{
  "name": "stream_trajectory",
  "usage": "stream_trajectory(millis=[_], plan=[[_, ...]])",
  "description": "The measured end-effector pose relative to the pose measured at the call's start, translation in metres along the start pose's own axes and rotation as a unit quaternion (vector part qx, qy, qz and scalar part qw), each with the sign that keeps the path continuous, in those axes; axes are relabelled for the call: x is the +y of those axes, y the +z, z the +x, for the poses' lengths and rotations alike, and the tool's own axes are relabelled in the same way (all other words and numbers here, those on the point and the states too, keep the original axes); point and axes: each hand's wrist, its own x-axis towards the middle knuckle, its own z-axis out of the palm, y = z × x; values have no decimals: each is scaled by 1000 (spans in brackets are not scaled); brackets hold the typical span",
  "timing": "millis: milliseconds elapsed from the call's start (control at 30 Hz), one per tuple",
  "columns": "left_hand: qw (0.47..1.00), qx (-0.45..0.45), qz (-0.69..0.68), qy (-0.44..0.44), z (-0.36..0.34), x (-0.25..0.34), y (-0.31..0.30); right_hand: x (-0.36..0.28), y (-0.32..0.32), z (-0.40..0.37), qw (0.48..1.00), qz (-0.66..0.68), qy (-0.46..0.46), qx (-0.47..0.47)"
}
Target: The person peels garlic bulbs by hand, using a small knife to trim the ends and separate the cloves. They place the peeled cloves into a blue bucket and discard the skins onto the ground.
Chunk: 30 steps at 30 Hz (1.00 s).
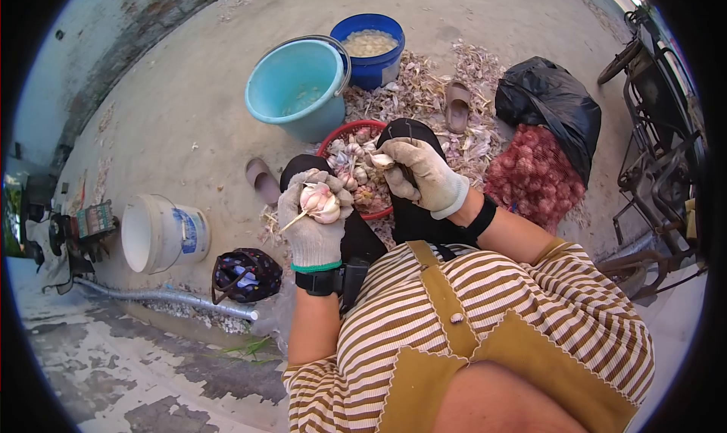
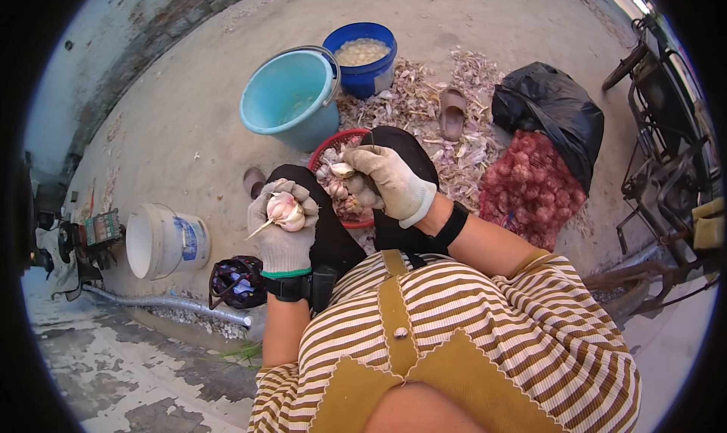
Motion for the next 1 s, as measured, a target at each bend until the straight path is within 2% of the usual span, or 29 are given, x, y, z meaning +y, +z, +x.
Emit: stream_trajectory(millis=[33,100,133,167,233,267,300,367,433,467,500,533,567,633,667,700,767,800,867,933,1000], plan=[[1000,-1,0,0,-1,-5,-1,1,2,0,1000,-1,-1,1],[980,33,192,45,-6,-21,4,4,13,0,985,-109,10,135],[977,20,210,27,-2,-27,0,5,18,0,981,-138,4,136],[972,-55,226,16,-3,-31,-10,8,21,-1,980,-158,2,122],[977,-33,211,15,-4,-34,1,21,33,-1,980,-152,-64,112],[977,-32,211,16,-4,-32,0,29,23,3,962,-238,-85,103],[976,-33,215,23,-3,-29,-2,22,25,-1,962,-237,-84,103],[975,-32,220,33,-3,-26,0,3,33,-12,960,-269,10,80],[982,25,183,29,-7,-23,8,0,13,-11,957,-271,23,96],[982,26,183,31,-6,-22,6,3,-3,-7,867,-484,-94,71],[978,22,205,17,-4,-20,2,4,-12,-4,718,-664,-204,44],[974,17,227,2,-3,-19,-1,-19,5,-13,677,-728,-112,7],[974,15,226,0,-2,-18,-3,-25,6,-12,676,-728,-111,9],[957,15,290,-20,-3,-16,-4,-33,6,-11,591,-794,-115,-84],[957,15,289,-20,-3,-17,-3,-36,8,-9,564,-810,-109,-119],[952,14,305,-15,-4,-18,0,-38,8,-9,565,-809,-108,-120],[947,15,321,-10,-5,-18,0,-39,9,-7,484,-847,-153,-155],[932,-2,362,-13,-5,-15,-2,-40,12,-6,485,-847,-153,-156],[915,-18,403,-18,-5,-10,-5,-43,19,-4,453,-863,-116,-191],[859,-49,508,-38,-7,-3,-2,-44,20,-3,446,-861,-119,-215],[844,-61,529,-57,-8,2,1,-43,18,-1,437,-859,-123,-237]])
